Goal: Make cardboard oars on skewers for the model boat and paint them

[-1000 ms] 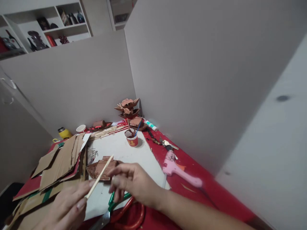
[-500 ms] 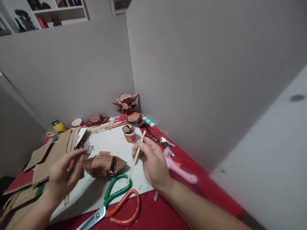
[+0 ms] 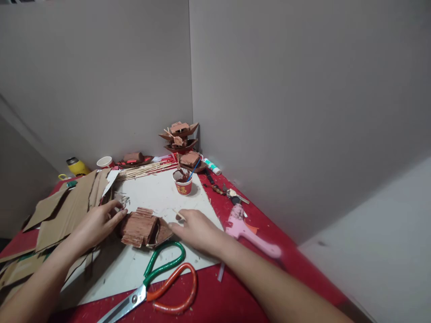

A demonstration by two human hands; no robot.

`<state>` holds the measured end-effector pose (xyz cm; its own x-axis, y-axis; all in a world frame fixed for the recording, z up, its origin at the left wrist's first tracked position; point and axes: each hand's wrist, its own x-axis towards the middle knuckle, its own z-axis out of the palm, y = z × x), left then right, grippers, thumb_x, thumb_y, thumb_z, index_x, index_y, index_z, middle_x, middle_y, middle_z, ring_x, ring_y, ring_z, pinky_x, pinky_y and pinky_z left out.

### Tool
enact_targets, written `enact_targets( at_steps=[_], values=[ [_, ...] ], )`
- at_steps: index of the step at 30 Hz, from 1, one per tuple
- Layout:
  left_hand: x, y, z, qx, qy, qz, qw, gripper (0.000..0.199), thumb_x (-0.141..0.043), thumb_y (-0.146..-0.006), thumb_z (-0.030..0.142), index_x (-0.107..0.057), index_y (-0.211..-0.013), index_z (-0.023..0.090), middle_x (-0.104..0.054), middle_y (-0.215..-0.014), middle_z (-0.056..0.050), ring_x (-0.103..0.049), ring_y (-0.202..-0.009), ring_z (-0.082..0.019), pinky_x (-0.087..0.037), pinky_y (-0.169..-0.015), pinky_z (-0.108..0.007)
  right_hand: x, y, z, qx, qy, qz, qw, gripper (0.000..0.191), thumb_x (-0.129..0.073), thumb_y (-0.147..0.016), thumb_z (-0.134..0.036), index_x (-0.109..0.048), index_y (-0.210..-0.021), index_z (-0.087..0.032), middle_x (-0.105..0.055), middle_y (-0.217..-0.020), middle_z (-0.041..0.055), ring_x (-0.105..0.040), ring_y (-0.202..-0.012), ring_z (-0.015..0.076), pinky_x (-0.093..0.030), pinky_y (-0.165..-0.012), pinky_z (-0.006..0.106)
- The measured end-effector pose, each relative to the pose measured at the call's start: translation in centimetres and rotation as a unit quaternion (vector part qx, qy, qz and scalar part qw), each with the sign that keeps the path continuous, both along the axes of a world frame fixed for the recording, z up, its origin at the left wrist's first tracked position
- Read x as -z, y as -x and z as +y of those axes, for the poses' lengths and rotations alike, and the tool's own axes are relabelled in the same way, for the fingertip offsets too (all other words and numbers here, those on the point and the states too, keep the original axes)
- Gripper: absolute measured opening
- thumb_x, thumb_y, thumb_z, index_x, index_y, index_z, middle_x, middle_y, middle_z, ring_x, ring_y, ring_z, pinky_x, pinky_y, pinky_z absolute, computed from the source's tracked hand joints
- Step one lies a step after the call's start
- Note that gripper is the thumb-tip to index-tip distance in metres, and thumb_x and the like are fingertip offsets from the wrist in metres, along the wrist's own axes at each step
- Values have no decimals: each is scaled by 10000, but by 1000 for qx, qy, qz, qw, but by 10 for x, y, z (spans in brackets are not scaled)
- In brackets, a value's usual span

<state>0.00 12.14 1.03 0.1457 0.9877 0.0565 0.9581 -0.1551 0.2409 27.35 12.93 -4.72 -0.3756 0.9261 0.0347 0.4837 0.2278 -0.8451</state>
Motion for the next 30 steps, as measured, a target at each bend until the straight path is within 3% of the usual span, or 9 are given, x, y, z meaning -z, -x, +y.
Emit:
enact_targets(
  at_steps=[3,7,10,13,16,20,22,26,30],
  values=[
    [-2,0,0,0,-12,0,1000,319,-399,-897,443,-603,-945,203,-697,-755,-65,-635,-663,-237,-381,-576,-290,11,8,0,-49,85,46,994,141,-538,-788,-246,-618,-719,-152,-605,-588,5,-545,-542,141,-376,-516,227],
    [-6,-2,0,-6,-11,-21,1000,333,-402,-895,455,-608,-955,200,-714,-834,-66,-640,-680,-228,-401,-585,-288,14,14,-4,-84,179,117,973,152,-485,-740,-171,-633,-760,-149,-597,-524,-22,-562,-487,121,-394,-488,203],
    [-6,-3,0,-15,-26,-58,998,334,-436,-885,465,-615,-966,195,-717,-832,-58,-633,-662,-215,-418,-595,-289,12,15,-5,-83,218,161,959,155,-512,-660,-136,-646,-737,-143,-616,-507,-23,-561,-486,109,-371,-479,184],
    [-4,-1,0,-32,-90,-154,983,351,-490,-867,479,-621,-991,177,-704,-823,-56,-631,-679,-202,-451,-631,-286,9,14,-2,-58,245,205,946,137,-522,-615,-135,-637,-689,-139,-614,-479,-20,-508,-426,84,-300,-424,172],
    [-5,2,-1,-70,-186,-273,941,362,-556,-842,474,-619,-1026,169,-673,-819,-45,-618,-683,-182,-476,-643,-278,5,13,2,-26,271,251,929,148,-512,-606,-153,-620,-706,-140,-612,-455,-15,-360,-329,43,-167,-362,176],
    [-8,1,0,-95,-257,-454,848,411,-598,-832,462,-564,-1156,212,-664,-941,-50,-624,-702,-154,-514,-635,-266,-8,11,0,-8,277,327,903,202,-580,-645,-239,-595,-823,-143,-647,-524,5,-222,-315,13,-57,-362,194],
    [-8,-6,-1,-62,-201,-545,812,469,-601,-834,466,-513,-1236,241,-651,-1080,-76,-652,-841,-175,-539,-711,-291,-14,12,-5,-12,272,360,892,295,-624,-667,-296,-593,-917,-143,-665,-579,14,-210,-325,10,-54,-364,198],
    [-1,-31,-15,50,0,-647,761,628,-566,-801,605,-446,-1328,286,-595,-1286,-113,-606,-1105,-254,-529,-866,-386,-17,18,-19,-41,277,401,872,407,-681,-702,-371,-582,-1022,-139,-689,-642,43,-241,-332,7,-59,-365,196],
    [5,-46,-38,95,43,-640,761,656,-651,-724,616,-547,-1256,247,-582,-1323,-121,-546,-1191,-326,-492,-942,-451,-12,27,-32,-94,293,426,851,405,-703,-725,-362,-564,-1034,-141,-695,-648,36,-261,-326,1,-76,-359,187]
  ],
)
